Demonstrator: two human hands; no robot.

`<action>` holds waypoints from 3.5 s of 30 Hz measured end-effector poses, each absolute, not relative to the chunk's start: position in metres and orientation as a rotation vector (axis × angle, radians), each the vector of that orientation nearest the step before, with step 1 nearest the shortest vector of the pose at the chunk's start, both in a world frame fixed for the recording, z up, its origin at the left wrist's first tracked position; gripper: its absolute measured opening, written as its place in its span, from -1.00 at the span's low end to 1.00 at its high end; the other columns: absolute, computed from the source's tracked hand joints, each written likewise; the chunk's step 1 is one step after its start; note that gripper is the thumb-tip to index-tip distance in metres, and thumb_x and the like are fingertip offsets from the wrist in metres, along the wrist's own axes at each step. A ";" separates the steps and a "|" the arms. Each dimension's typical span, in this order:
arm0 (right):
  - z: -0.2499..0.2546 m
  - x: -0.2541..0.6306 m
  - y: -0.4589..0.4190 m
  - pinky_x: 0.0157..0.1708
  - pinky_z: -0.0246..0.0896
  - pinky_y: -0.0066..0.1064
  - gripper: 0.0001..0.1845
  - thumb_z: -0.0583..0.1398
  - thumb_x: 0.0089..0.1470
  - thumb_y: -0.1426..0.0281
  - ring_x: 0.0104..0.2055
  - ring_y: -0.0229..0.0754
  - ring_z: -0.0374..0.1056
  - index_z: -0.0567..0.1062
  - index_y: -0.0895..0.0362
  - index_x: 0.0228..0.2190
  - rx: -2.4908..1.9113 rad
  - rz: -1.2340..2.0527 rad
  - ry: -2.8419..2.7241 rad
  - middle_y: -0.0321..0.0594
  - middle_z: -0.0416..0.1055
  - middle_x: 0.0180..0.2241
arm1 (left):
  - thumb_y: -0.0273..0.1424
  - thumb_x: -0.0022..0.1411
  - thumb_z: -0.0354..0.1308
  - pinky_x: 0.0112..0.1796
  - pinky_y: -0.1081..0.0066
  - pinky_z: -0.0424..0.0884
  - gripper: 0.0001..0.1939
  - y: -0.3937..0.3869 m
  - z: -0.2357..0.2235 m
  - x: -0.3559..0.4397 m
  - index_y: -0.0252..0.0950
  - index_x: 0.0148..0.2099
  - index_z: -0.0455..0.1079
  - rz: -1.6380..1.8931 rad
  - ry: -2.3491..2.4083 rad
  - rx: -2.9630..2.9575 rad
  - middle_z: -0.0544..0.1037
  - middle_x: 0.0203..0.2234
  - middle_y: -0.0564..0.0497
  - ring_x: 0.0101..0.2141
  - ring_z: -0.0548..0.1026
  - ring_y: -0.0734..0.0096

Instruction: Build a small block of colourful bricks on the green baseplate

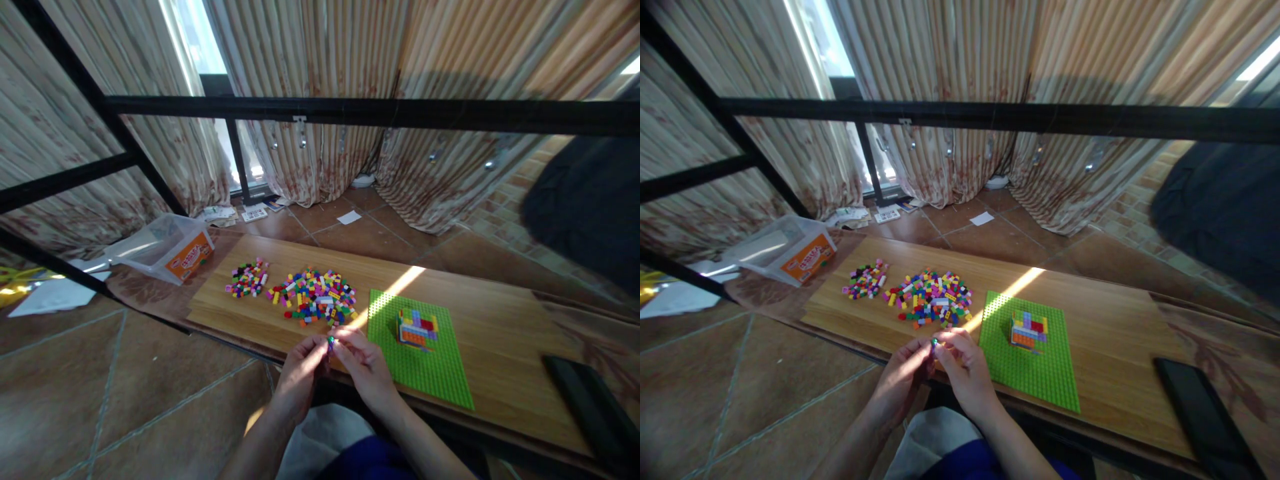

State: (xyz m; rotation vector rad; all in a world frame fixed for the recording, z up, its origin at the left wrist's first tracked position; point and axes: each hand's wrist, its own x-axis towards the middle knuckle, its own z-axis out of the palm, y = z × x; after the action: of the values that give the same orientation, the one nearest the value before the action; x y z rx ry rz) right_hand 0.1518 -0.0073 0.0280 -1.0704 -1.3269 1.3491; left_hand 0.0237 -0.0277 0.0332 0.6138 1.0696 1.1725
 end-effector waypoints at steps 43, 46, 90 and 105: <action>-0.024 0.168 0.029 -0.21 0.41 -0.29 -0.74 0.09 0.08 0.43 -0.26 -0.17 0.42 0.44 0.14 -0.16 -1.373 0.658 -1.650 -0.12 0.40 -0.22 | -0.49 0.20 0.05 -0.25 0.43 0.44 -0.77 0.014 -0.011 -0.015 -0.28 -0.08 0.36 1.275 1.756 1.637 0.47 -0.18 -0.07 -0.29 0.49 0.41; -0.023 0.170 0.027 -0.20 0.42 -0.27 -0.76 0.08 0.10 0.44 -0.22 -0.16 0.41 0.45 0.13 -0.18 -1.332 0.660 -1.659 -0.12 0.39 -0.21 | -0.47 0.21 0.04 -0.24 0.42 0.42 -0.78 0.028 -0.004 -0.028 -0.29 -0.09 0.37 1.304 1.876 1.672 0.49 -0.22 -0.07 -0.28 0.48 0.40; 0.066 0.152 0.033 -0.61 0.08 -0.50 -0.70 0.23 -0.03 0.16 -0.62 -0.35 0.17 0.50 0.17 -0.45 -1.098 1.285 -1.156 -0.36 0.31 -0.65 | -0.32 0.09 0.19 -0.47 0.53 0.36 -0.79 0.025 0.079 0.022 -0.30 -0.23 0.51 1.117 1.186 1.205 0.53 -0.50 0.04 -0.52 0.43 0.51; 0.047 0.151 0.019 -0.60 -0.02 -0.53 -0.74 0.33 -0.14 0.28 -0.61 -0.40 0.05 0.42 0.16 -0.61 -0.984 1.442 -0.593 -0.40 0.23 -0.66 | -0.36 -0.03 0.25 -0.50 0.50 0.41 -0.82 0.004 0.054 0.044 -0.37 -0.36 0.42 1.223 1.318 0.746 0.47 -0.57 0.06 -0.58 0.42 0.54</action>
State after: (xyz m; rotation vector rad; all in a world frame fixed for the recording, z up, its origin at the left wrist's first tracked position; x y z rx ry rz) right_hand 0.1511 0.0194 0.0474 -0.9840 -0.5934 1.4416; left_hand 0.0436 0.0037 0.0536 0.7461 1.3181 1.2226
